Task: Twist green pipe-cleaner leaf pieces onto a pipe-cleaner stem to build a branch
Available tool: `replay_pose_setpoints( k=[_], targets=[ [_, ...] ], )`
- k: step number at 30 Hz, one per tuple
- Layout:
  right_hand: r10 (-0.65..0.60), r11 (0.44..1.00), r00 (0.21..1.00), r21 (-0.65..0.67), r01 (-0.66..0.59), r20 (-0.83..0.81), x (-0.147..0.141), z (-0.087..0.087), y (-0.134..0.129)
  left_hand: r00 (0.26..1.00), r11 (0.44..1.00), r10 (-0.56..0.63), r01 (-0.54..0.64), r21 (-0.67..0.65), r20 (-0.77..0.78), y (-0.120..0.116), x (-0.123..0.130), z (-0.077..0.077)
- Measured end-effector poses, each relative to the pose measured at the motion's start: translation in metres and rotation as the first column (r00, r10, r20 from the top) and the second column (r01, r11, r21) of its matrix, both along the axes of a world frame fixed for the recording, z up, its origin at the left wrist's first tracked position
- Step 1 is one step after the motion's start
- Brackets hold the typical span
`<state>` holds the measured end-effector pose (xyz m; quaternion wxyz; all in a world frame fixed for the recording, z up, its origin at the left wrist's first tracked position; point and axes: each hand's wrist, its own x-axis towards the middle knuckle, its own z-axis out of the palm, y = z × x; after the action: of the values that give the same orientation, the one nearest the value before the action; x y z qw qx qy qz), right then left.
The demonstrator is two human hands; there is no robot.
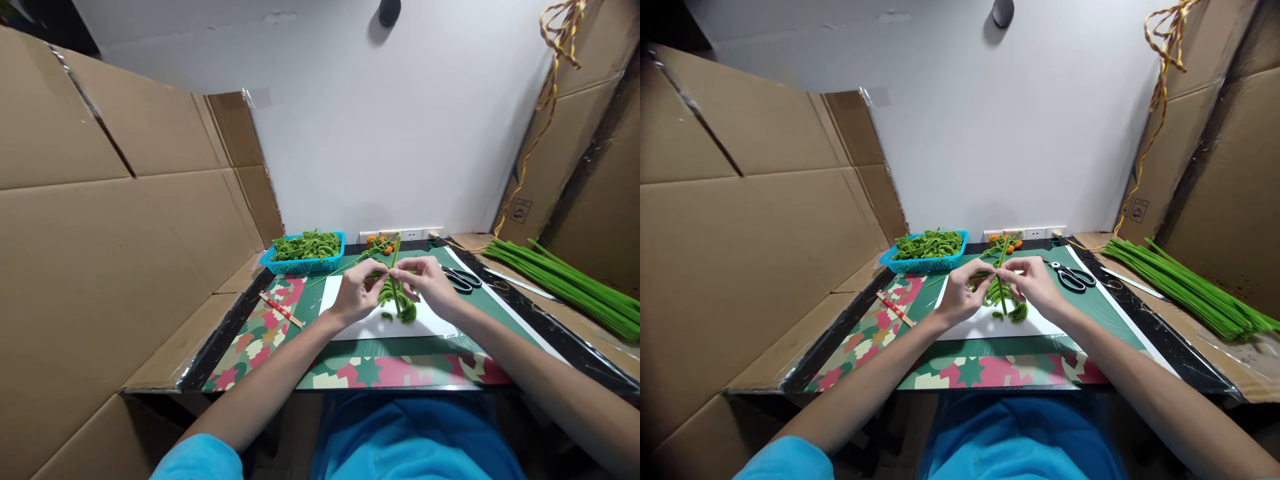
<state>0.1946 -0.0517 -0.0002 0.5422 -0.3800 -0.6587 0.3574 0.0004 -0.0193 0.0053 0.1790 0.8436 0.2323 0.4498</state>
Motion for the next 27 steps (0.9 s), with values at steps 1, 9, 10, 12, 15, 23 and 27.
replay_pose_setpoints(
  k=[1, 9, 10, 12, 15, 23, 27],
  targets=[
    [0.078, 0.988, 0.991, -0.122, -0.091, -0.107, -0.001, 0.002, 0.001, 0.999, 0.998, 0.000, 0.002, 0.063, -0.038, 0.001, -0.001, 0.001],
    [-0.204, 0.939, 0.963, 0.313, 0.142, 0.175, -0.001, -0.005, 0.017, 0.993, 0.909, -0.001, 0.050, -0.413, 0.119, 0.019, 0.000, 0.000],
    [-0.312, 0.860, 0.911, 0.488, 0.149, 0.271, 0.001, -0.008, 0.020, 0.989, 0.877, -0.002, 0.072, -0.476, 0.147, 0.021, 0.000, 0.000],
    [-0.467, 0.699, 0.801, 0.712, 0.074, 0.375, 0.005, -0.013, 0.022, 0.983, 0.830, -0.012, 0.113, -0.547, 0.185, 0.024, 0.000, 0.001],
    [-0.585, 0.535, 0.719, 0.845, -0.008, 0.376, 0.013, -0.016, 0.022, 0.978, 0.788, -0.029, 0.151, -0.597, 0.208, 0.025, 0.000, 0.001],
    [-0.652, 0.401, 0.634, 0.899, -0.177, 0.416, 0.025, -0.008, 0.022, 0.950, 0.659, -0.048, 0.263, -0.704, 0.309, 0.017, 0.007, 0.003],
    [-0.672, 0.342, 0.636, 0.921, -0.187, 0.379, 0.028, -0.007, 0.025, 0.934, 0.596, -0.068, 0.319, -0.737, 0.350, 0.015, 0.009, 0.007]
  ],
)
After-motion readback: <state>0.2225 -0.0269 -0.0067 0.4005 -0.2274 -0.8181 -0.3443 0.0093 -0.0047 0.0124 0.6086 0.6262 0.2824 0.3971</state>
